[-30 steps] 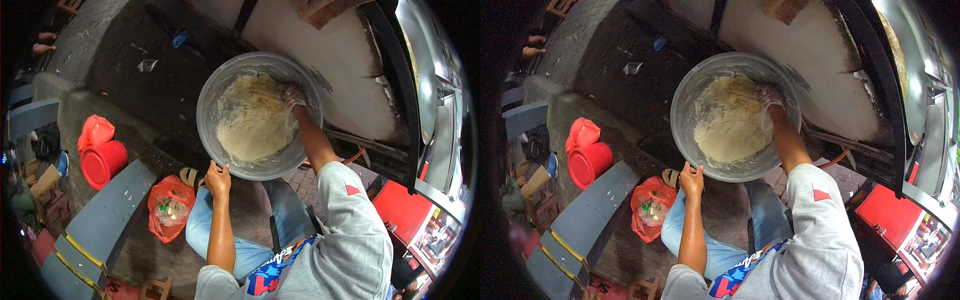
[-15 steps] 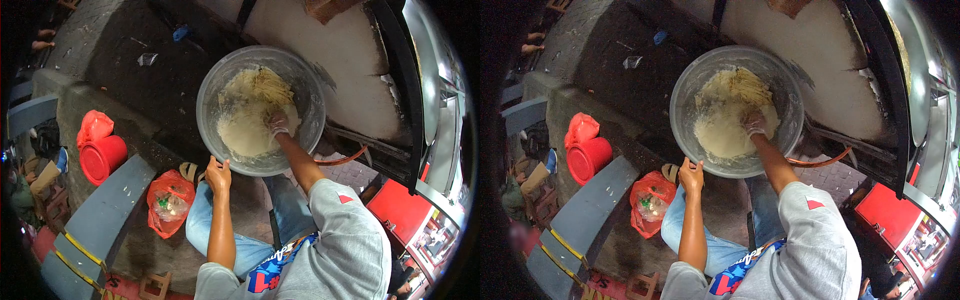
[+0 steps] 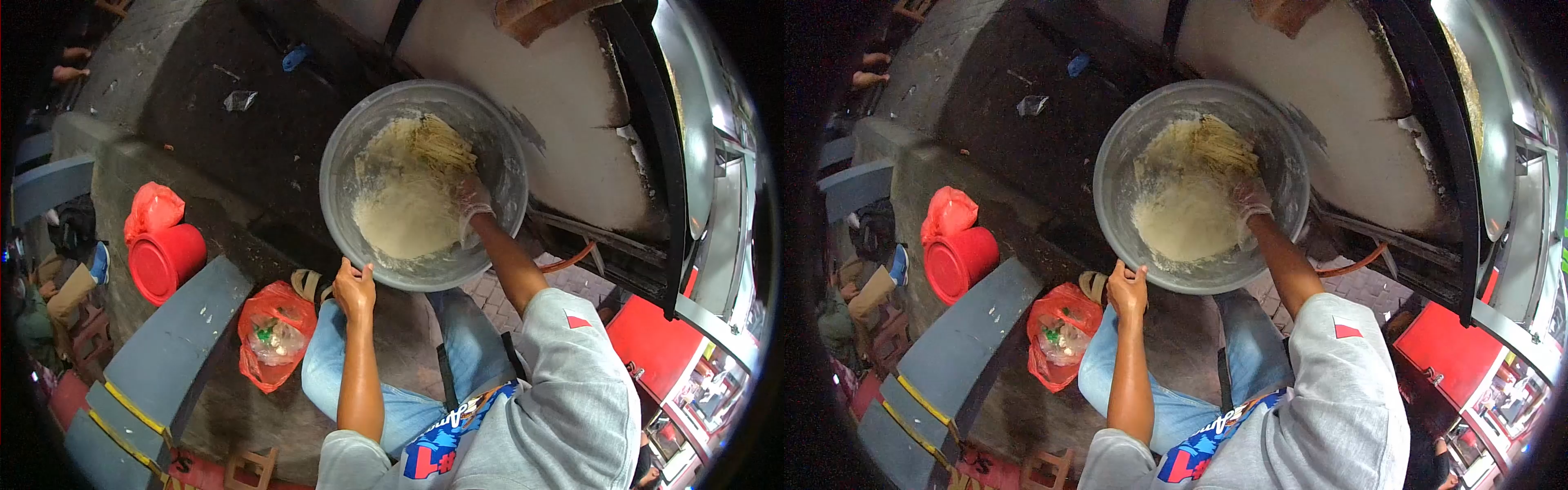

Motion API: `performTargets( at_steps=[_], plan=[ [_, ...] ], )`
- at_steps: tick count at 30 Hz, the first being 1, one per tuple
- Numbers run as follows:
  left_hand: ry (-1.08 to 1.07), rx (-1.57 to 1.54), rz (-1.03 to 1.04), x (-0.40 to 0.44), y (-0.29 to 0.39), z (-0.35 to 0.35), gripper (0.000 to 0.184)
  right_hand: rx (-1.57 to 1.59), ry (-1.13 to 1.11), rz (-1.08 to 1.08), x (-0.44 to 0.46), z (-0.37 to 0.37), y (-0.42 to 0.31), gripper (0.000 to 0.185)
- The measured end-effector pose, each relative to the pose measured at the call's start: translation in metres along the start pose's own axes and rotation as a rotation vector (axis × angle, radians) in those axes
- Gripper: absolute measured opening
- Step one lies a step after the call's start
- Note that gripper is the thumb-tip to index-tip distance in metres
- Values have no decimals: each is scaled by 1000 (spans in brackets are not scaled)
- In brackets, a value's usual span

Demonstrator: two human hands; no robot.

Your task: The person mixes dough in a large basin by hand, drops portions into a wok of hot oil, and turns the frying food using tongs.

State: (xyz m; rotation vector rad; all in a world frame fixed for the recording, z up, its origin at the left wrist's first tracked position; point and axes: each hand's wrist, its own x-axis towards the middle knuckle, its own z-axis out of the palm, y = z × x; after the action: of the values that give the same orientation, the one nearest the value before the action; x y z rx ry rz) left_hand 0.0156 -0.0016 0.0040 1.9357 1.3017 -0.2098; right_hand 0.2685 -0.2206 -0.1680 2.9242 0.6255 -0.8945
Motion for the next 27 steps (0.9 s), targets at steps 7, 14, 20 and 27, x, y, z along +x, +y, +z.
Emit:
performTargets(
  at_steps=[7,14,20,27],
  plan=[
    [-13,17,13,0,1,0,30,-148,-31,-77,18,25,35,37],
    [-10,12,-20,-1,-3,3,45,-84,-39,244,4,4,-41,49],
    [-9,14,-34,-2,3,2,45,-105,128,75,7,15,-51,49],
    [-10,46,-14,-1,6,-2,42,-28,129,-19,-5,21,-7,40]
  ],
)
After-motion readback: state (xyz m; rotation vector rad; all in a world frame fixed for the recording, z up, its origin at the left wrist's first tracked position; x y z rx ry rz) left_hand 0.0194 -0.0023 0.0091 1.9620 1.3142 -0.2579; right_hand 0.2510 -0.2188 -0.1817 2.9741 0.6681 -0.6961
